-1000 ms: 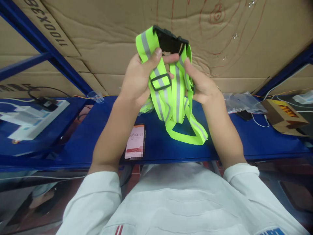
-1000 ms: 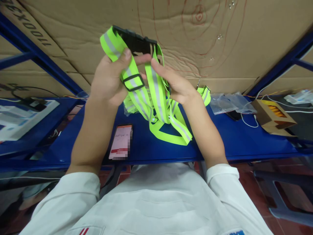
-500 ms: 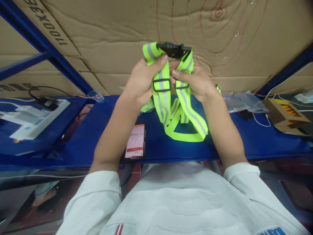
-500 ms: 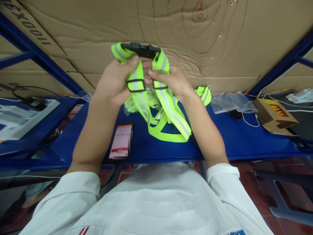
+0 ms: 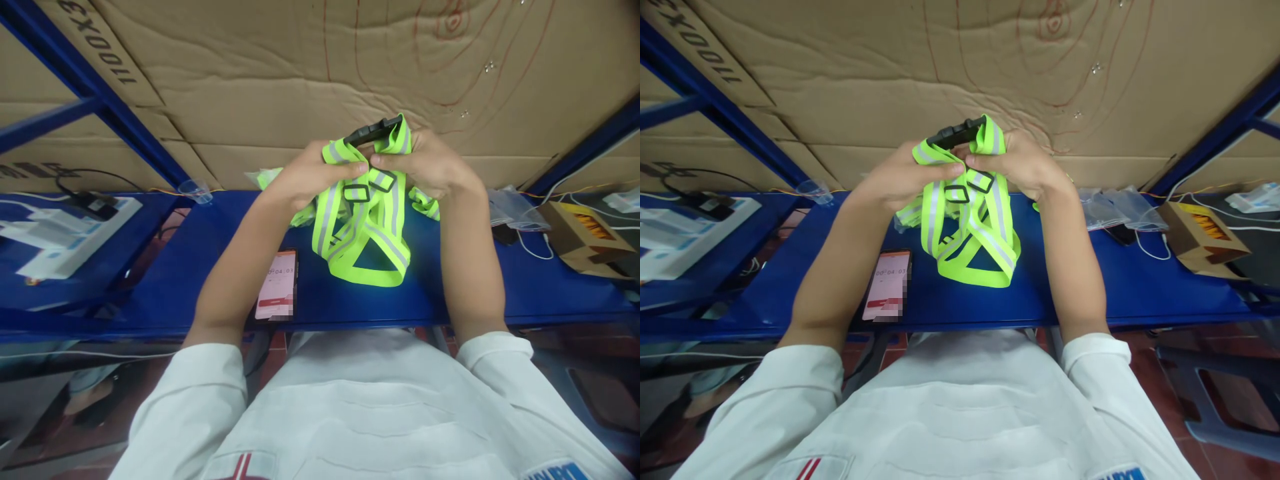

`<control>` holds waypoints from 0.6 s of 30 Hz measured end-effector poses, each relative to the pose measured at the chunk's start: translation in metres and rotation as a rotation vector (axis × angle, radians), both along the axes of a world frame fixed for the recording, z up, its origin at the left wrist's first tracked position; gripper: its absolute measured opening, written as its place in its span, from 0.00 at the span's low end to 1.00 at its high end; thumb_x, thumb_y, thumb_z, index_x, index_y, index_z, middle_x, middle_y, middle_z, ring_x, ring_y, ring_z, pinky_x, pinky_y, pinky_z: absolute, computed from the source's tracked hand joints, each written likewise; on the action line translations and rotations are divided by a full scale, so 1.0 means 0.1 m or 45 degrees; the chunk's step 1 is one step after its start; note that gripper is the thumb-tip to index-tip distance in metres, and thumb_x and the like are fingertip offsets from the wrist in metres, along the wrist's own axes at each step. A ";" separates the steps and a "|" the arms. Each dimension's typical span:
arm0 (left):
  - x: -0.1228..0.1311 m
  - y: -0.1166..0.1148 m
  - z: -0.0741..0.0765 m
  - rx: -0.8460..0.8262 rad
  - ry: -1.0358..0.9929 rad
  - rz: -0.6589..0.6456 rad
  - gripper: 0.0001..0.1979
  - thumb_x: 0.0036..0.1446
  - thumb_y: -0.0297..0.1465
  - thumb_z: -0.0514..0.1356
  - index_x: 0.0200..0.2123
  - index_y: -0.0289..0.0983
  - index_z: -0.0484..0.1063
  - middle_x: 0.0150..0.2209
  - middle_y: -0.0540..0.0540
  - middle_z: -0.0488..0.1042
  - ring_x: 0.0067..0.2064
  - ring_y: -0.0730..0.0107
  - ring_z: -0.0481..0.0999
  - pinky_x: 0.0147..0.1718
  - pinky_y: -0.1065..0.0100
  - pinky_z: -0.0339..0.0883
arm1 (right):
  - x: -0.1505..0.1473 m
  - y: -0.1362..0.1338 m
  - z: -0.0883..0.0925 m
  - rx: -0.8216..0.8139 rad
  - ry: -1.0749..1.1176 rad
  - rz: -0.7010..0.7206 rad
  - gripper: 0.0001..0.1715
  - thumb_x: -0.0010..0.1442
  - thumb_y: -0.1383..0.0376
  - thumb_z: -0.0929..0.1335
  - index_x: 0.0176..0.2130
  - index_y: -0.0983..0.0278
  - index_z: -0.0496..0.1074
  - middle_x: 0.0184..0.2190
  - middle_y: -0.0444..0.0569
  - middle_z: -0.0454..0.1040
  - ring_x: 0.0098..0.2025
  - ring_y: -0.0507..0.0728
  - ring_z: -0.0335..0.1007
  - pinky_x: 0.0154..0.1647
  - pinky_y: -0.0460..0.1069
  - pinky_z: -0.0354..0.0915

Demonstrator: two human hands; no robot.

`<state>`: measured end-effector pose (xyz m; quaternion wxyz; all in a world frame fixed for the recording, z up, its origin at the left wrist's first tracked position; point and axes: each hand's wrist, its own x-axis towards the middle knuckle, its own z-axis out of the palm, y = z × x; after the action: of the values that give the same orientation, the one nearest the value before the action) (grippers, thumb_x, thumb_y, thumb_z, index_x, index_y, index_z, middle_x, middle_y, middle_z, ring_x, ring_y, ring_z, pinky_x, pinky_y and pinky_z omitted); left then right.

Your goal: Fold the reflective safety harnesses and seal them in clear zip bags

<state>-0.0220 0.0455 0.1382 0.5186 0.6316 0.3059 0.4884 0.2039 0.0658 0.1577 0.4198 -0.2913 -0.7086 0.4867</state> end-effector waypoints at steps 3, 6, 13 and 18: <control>-0.01 -0.03 0.02 -0.024 -0.023 -0.055 0.14 0.55 0.37 0.79 0.43 0.42 0.87 0.45 0.46 0.87 0.62 0.44 0.81 0.70 0.45 0.71 | -0.01 -0.04 0.04 -0.132 0.001 0.134 0.16 0.53 0.60 0.85 0.40 0.58 0.84 0.44 0.49 0.87 0.52 0.65 0.84 0.55 0.56 0.82; -0.02 0.00 0.06 -0.048 -0.159 -0.094 0.15 0.54 0.34 0.80 0.44 0.44 0.86 0.48 0.49 0.87 0.61 0.45 0.81 0.71 0.45 0.70 | -0.10 -0.11 0.05 -0.175 0.173 0.196 0.13 0.58 0.65 0.81 0.43 0.60 0.83 0.43 0.49 0.86 0.51 0.64 0.84 0.54 0.56 0.82; 0.10 0.21 -0.06 -0.331 -0.374 -0.237 0.08 0.64 0.34 0.74 0.43 0.36 0.83 0.44 0.44 0.85 0.56 0.50 0.85 0.60 0.52 0.80 | -0.29 -0.19 0.05 -0.206 0.223 -0.085 0.06 0.62 0.68 0.77 0.40 0.58 0.79 0.39 0.46 0.84 0.48 0.63 0.84 0.54 0.61 0.82; 0.16 0.17 -0.17 -0.227 -0.381 -0.303 0.16 0.55 0.31 0.81 0.44 0.36 0.84 0.47 0.45 0.86 0.54 0.59 0.86 0.64 0.59 0.77 | -0.27 -0.01 -0.07 -0.026 0.150 -0.122 0.08 0.66 0.70 0.73 0.42 0.57 0.83 0.46 0.43 0.86 0.55 0.59 0.83 0.63 0.56 0.77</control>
<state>-0.0064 0.0628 0.1210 0.6661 0.5353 0.1908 0.4830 0.1764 0.0647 0.1510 0.4805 -0.2999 -0.6628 0.4897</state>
